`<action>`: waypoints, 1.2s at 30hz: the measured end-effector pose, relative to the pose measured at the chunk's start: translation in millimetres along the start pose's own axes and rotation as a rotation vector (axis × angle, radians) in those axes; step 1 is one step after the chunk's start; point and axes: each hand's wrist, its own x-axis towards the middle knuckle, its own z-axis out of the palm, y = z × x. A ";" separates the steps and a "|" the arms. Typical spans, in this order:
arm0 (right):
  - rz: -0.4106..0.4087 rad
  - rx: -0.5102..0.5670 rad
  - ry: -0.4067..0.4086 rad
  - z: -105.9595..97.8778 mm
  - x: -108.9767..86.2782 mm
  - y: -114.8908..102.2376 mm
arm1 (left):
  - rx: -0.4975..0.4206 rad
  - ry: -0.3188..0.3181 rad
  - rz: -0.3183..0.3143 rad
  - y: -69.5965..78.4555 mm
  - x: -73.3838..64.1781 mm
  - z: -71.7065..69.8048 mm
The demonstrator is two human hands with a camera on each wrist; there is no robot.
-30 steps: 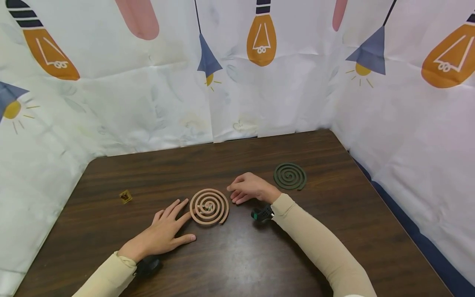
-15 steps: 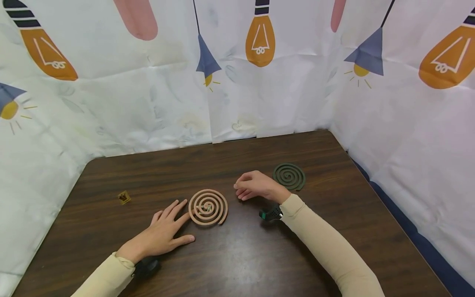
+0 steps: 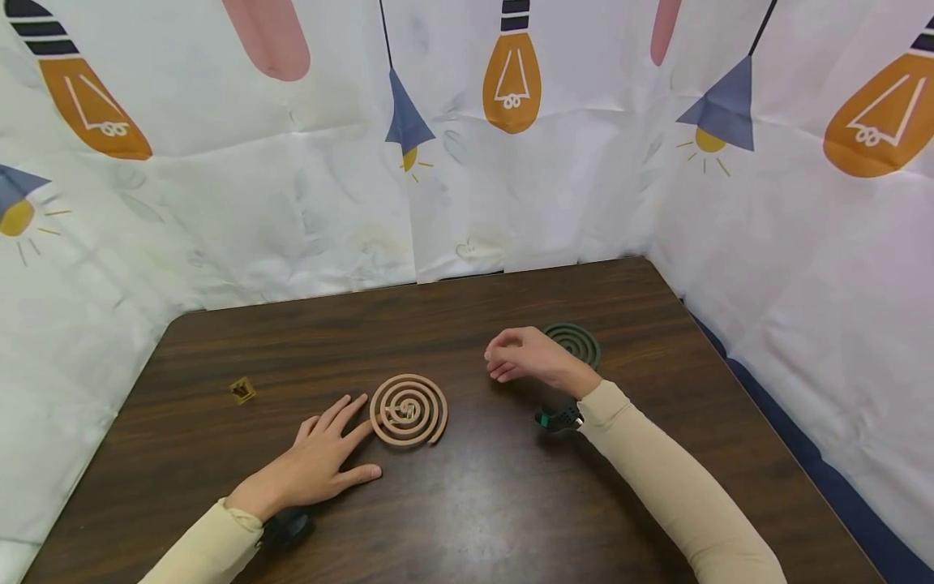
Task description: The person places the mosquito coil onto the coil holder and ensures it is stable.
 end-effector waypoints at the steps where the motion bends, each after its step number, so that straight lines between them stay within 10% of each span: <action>1: 0.003 0.001 0.007 -2.6 -1.6 -0.2 | 0.000 -0.001 0.000 -0.3 -0.2 0.5; 36: -0.008 -0.042 0.216 -63.0 -35.9 4.6 | 0.017 0.012 0.051 -11.5 -0.9 -3.2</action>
